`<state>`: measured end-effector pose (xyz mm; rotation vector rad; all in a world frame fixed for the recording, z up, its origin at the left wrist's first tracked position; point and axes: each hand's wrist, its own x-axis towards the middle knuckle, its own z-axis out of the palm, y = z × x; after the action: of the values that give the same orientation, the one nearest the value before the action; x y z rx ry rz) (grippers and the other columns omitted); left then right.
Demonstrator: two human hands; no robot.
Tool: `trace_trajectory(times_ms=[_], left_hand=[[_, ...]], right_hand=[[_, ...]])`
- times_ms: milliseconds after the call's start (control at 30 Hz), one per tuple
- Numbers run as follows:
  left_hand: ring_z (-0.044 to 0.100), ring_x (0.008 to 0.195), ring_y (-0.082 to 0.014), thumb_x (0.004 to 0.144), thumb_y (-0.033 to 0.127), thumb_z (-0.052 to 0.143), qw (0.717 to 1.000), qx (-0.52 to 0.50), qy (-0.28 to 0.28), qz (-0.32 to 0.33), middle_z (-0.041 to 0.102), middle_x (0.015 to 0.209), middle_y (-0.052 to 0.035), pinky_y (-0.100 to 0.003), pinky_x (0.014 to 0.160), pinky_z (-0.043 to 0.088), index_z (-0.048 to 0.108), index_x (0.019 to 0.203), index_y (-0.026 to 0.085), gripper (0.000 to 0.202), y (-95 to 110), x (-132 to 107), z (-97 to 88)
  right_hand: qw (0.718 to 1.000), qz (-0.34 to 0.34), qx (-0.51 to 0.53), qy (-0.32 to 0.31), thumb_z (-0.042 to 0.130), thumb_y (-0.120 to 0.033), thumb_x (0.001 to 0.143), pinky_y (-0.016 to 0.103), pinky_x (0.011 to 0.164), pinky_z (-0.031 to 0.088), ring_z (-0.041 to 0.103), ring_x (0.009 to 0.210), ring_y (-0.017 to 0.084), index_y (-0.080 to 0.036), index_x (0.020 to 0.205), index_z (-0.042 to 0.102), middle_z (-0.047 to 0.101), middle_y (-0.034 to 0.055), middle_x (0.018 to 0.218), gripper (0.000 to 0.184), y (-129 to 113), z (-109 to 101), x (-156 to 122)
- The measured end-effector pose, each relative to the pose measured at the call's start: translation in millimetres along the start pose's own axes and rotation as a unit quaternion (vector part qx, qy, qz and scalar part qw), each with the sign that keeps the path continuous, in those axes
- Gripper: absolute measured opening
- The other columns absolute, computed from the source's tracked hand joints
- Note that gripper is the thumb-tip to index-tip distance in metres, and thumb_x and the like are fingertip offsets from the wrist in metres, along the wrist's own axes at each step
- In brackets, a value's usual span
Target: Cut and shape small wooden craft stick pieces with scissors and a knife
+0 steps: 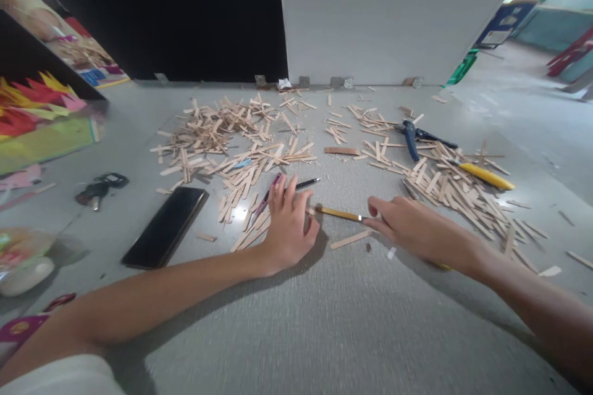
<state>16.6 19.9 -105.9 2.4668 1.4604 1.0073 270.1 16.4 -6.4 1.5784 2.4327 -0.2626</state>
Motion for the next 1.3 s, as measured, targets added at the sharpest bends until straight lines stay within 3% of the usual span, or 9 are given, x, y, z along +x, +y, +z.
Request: trace_trajectory(times_ms=[200,333,433,500,600,733,900,1167,1300], left_hand=[[0.060,0.137,-0.0383,0.102,0.021,0.049,0.997,0.030,-0.070,-0.025,0.070,0.140,-0.0177,-0.070,0.123,0.039,0.068,0.124,0.020,0.029,2.3,1.9,3.3],[0.052,0.145,-0.0472,0.100,0.019,0.052,0.998,0.034,-0.048,-0.010,0.060,0.153,-0.0265,-0.076,0.114,0.043,0.070,0.123,0.014,0.030,-0.6,1.0,3.2],[0.061,0.136,-0.0407,0.102,0.017,0.050,0.999,0.018,-0.037,0.036,0.066,0.146,-0.0240,-0.071,0.116,0.044,0.070,0.121,0.015,0.028,-1.8,1.3,0.9],[0.068,0.126,-0.0306,0.104,0.014,0.047,0.994,-0.015,-0.031,0.108,0.072,0.139,-0.0176,-0.060,0.118,0.047,0.070,0.120,0.018,0.029,1.7,0.1,-4.1],[0.072,0.114,-0.0239,0.107,0.012,0.048,0.935,-0.116,-0.023,0.333,0.079,0.119,-0.0139,-0.046,0.113,0.054,0.071,0.114,0.015,0.025,15.7,-7.3,-15.4],[0.065,0.067,-0.0161,0.107,0.014,0.056,0.867,-0.073,-0.030,0.491,0.071,0.073,-0.0006,-0.038,0.099,0.061,0.077,0.099,0.019,0.024,41.3,-23.5,-29.8],[0.061,0.064,-0.0185,0.100,0.009,0.060,0.879,0.024,-0.109,0.464,0.068,0.071,-0.0028,-0.041,0.087,0.065,0.077,0.095,0.014,0.019,55.7,-29.1,-43.1],[0.058,0.063,-0.0191,0.100,0.004,0.053,0.894,0.035,-0.111,0.432,0.064,0.069,-0.0020,-0.040,0.083,0.062,0.074,0.090,0.013,0.025,54.2,-25.2,-44.0],[0.058,0.063,-0.0189,0.101,0.004,0.052,0.889,0.037,-0.117,0.441,0.065,0.069,-0.0022,-0.039,0.083,0.062,0.076,0.094,0.011,0.025,54.2,-26.4,-43.9]], right_hand=[[1.000,-0.003,-0.015,0.009,0.055,-0.022,0.111,0.029,0.055,0.032,0.071,0.066,0.022,-0.021,0.096,0.066,0.074,0.0045,0.079,0.019,9.3,6.5,9.5],[0.996,0.044,-0.054,0.049,0.050,-0.017,0.109,0.031,0.055,0.028,0.067,0.064,0.023,-0.019,0.092,0.065,0.069,0.0058,0.074,0.023,30.4,10.7,14.0],[0.990,0.083,-0.083,0.082,0.051,-0.011,0.104,0.031,0.054,0.026,0.065,0.060,0.023,-0.017,0.092,0.066,0.067,0.0067,0.071,0.021,43.2,11.4,16.5],[0.986,0.089,-0.094,0.105,0.050,-0.010,0.103,0.030,0.053,0.029,0.067,0.061,0.024,-0.015,0.097,0.068,0.072,0.0106,0.079,0.020,43.6,12.7,18.3],[0.987,0.036,-0.091,0.129,0.045,-0.013,0.107,0.032,0.056,0.044,0.075,0.079,0.028,-0.013,0.116,0.070,0.077,0.0170,0.107,0.026,32.4,17.3,21.3],[0.978,-0.126,-0.073,0.147,0.040,-0.011,0.109,0.039,0.091,0.063,0.070,0.127,0.029,-0.019,0.149,0.058,0.064,0.0157,0.155,0.045,17.5,29.5,25.4],[0.938,-0.267,-0.076,0.207,0.042,-0.004,0.104,0.058,0.109,0.059,0.056,0.146,0.039,-0.014,0.163,0.045,0.053,0.0193,0.168,0.060,26.1,50.1,30.8],[0.955,-0.232,-0.014,0.184,0.041,-0.006,0.106,0.063,0.118,0.051,0.035,0.163,0.038,-0.021,0.175,0.022,0.046,0.0168,0.174,0.074,34.6,56.4,35.5],[0.959,-0.225,0.008,0.172,0.037,-0.004,0.106,0.065,0.117,0.050,0.045,0.157,0.038,-0.019,0.174,0.026,0.058,0.0195,0.162,0.070,32.2,54.0,36.0]])
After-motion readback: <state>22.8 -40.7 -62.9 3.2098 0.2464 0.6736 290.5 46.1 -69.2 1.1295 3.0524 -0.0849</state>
